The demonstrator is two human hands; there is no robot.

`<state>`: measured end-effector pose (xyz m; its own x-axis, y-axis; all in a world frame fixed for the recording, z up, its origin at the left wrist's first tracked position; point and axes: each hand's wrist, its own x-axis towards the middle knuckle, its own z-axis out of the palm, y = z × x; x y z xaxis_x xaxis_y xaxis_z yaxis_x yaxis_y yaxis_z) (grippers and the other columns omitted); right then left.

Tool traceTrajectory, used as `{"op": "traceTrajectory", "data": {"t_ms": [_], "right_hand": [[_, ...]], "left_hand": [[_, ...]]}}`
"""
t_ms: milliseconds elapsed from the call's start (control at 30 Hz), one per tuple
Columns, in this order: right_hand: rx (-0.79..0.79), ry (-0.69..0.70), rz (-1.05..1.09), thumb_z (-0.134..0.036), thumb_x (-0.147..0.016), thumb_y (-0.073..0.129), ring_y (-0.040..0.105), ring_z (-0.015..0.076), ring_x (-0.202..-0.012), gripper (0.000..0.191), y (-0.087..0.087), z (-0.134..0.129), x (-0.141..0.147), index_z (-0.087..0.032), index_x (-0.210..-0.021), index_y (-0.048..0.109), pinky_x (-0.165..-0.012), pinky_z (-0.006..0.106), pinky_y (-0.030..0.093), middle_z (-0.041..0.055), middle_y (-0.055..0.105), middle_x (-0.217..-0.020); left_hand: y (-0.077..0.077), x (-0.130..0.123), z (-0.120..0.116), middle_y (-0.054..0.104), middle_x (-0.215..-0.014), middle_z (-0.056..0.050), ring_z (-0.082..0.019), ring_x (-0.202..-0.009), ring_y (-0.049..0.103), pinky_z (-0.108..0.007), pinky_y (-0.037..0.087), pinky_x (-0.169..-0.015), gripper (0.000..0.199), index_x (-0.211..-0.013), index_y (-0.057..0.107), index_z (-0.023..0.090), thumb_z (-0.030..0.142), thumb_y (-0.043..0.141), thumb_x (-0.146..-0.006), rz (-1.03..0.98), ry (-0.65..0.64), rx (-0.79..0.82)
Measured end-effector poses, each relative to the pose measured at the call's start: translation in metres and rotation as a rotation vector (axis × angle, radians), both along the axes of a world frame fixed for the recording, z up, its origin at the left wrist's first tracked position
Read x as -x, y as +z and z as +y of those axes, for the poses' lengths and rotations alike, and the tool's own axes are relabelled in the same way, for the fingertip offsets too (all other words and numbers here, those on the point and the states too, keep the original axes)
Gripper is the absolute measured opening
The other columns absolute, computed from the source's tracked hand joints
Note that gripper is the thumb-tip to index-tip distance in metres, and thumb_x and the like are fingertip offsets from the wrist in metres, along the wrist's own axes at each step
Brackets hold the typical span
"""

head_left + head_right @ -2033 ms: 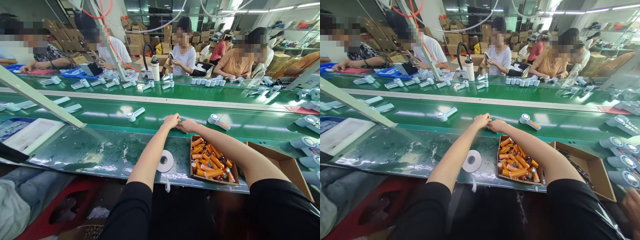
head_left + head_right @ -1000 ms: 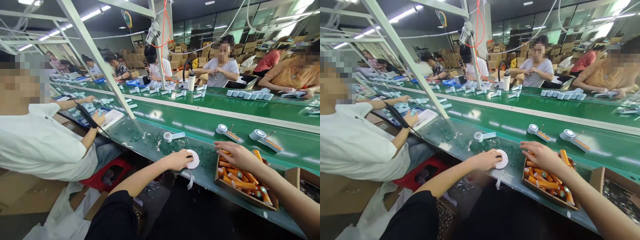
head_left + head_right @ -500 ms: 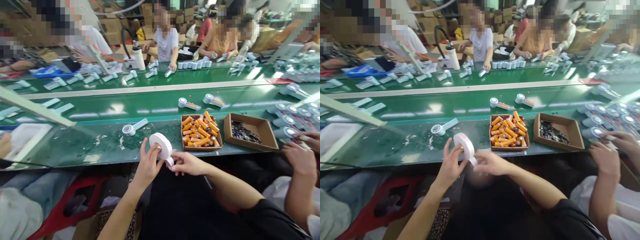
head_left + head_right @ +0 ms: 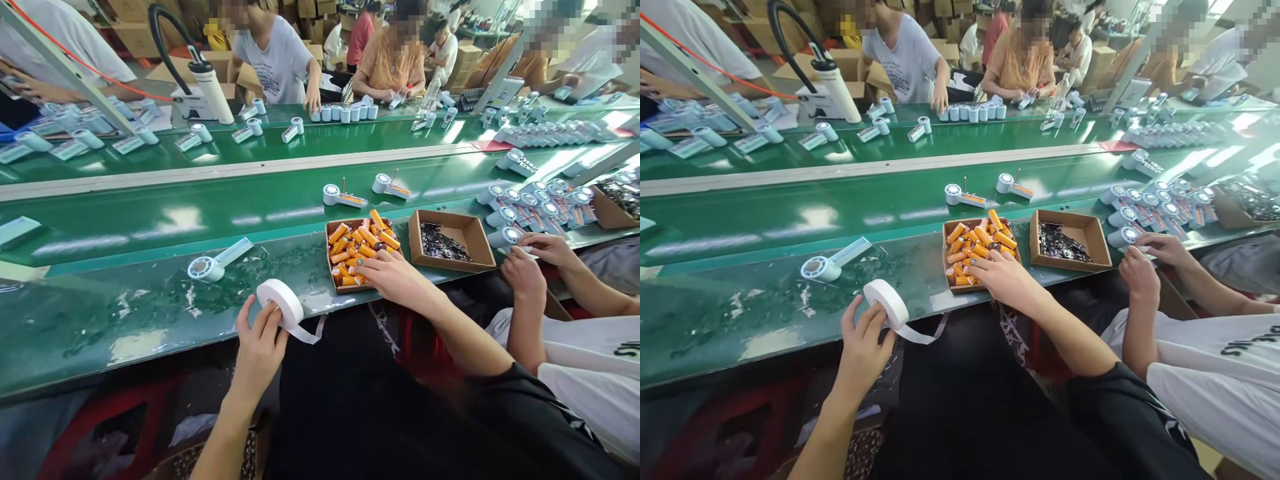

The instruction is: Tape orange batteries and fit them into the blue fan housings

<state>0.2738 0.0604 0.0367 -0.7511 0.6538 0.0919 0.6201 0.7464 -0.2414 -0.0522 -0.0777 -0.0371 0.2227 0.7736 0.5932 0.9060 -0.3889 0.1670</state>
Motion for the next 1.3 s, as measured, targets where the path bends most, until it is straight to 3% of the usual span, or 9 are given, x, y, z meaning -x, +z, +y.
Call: {"op": "traceTrajectory", "data": {"t_ms": [100,233,367,500,600,700,933,1067,1300], "right_hand": [[0.134,-0.058,0.243,-0.026,-0.102,0.059,0.066,0.0265,-0.106,0.028,-0.005,0.005,-0.001,-0.023,-0.126,0.073,-0.100,0.046,0.053,0.0113,0.075,-0.115],[0.404,-0.301,1.028,-0.057,-0.090,0.075,0.070,0.0217,-0.092,0.048,-0.010,-0.005,0.010,-0.027,-0.126,0.065,-0.088,0.041,0.062,0.0043,0.069,-0.105],[0.770,-0.281,1.301,-0.054,-0.070,0.094,0.074,0.0229,-0.096,0.052,-0.012,-0.025,0.030,-0.026,-0.093,0.056,-0.088,0.044,0.065,0.0031,0.069,-0.111],[0.920,-0.257,1.291,-0.045,-0.076,0.092,0.077,0.0240,-0.101,0.046,-0.019,-0.043,0.045,-0.027,-0.104,0.060,-0.093,0.046,0.065,0.0037,0.074,-0.117],[0.693,-0.339,1.104,-0.052,-0.091,0.077,0.074,0.0285,-0.114,0.039,-0.028,-0.052,0.051,-0.027,-0.121,0.071,-0.105,0.049,0.060,0.0077,0.078,-0.120],[0.468,-0.375,0.976,-0.058,-0.100,0.062,0.074,0.0305,-0.115,0.040,-0.035,-0.061,0.057,-0.028,-0.121,0.078,-0.109,0.050,0.057,0.0074,0.079,-0.119],[0.417,-0.225,0.777,-0.044,-0.110,0.046,0.072,0.0261,-0.120,0.040,-0.038,-0.072,0.068,-0.026,-0.131,0.074,-0.108,0.043,0.057,0.0076,0.075,-0.131],[0.420,-0.109,0.579,-0.050,-0.102,0.062,0.074,0.0282,-0.113,0.042,-0.031,-0.057,0.065,-0.020,-0.129,0.073,-0.101,0.041,0.059,0.0116,0.077,-0.125],[0.393,-0.047,0.531,-0.050,-0.099,0.064,0.070,0.0211,-0.069,0.031,-0.027,-0.047,0.056,-0.023,-0.089,0.075,-0.065,0.030,0.057,0.0045,0.076,-0.081]], "left_hand": [[0.002,-0.008,0.003,0.069,-0.121,-0.017,-0.045,-0.149,0.042,-0.071,0.047,-0.114,0.041,-0.129,0.061,0.017,0.007,0.062,-0.089,0.004,-0.037,0.013],[0.007,-0.016,0.003,0.072,-0.121,-0.013,-0.038,-0.134,0.058,-0.072,0.046,-0.116,0.044,-0.129,0.061,0.023,0.005,0.061,-0.088,0.021,-0.095,0.059],[0.010,-0.022,0.001,0.071,-0.123,-0.012,-0.041,-0.146,0.045,-0.063,0.057,-0.109,0.047,-0.129,0.064,0.024,0.003,0.064,-0.086,0.047,-0.112,0.094],[0.011,-0.026,-0.003,0.071,-0.127,-0.010,-0.042,-0.155,0.032,-0.056,0.060,-0.107,0.050,-0.130,0.067,0.025,0.002,0.065,-0.086,0.061,-0.118,0.117],[0.010,-0.026,-0.006,0.071,-0.130,-0.008,-0.041,-0.156,0.029,-0.054,0.059,-0.109,0.052,-0.132,0.068,0.026,0.000,0.065,-0.087,0.100,-0.108,0.126],[0.009,-0.026,-0.010,0.072,-0.133,-0.006,-0.041,-0.157,0.028,-0.054,0.057,-0.112,0.057,-0.135,0.069,0.027,-0.001,0.065,-0.086,0.138,-0.084,0.118],[0.014,-0.018,-0.016,0.070,-0.137,-0.006,-0.041,-0.153,0.038,-0.048,0.059,-0.109,0.054,-0.137,0.070,0.027,0.003,0.065,-0.089,0.289,-0.020,0.048],[0.027,-0.011,-0.011,0.069,-0.137,-0.008,-0.038,-0.149,0.045,-0.042,0.059,-0.110,0.042,-0.131,0.074,0.021,0.008,0.068,-0.091,0.369,-0.023,-0.020],[0.051,-0.019,-0.010,0.071,-0.130,-0.007,-0.030,-0.135,0.060,-0.042,0.052,-0.119,0.026,-0.122,0.076,0.020,0.020,0.064,-0.099,0.470,-0.049,-0.073]]}}
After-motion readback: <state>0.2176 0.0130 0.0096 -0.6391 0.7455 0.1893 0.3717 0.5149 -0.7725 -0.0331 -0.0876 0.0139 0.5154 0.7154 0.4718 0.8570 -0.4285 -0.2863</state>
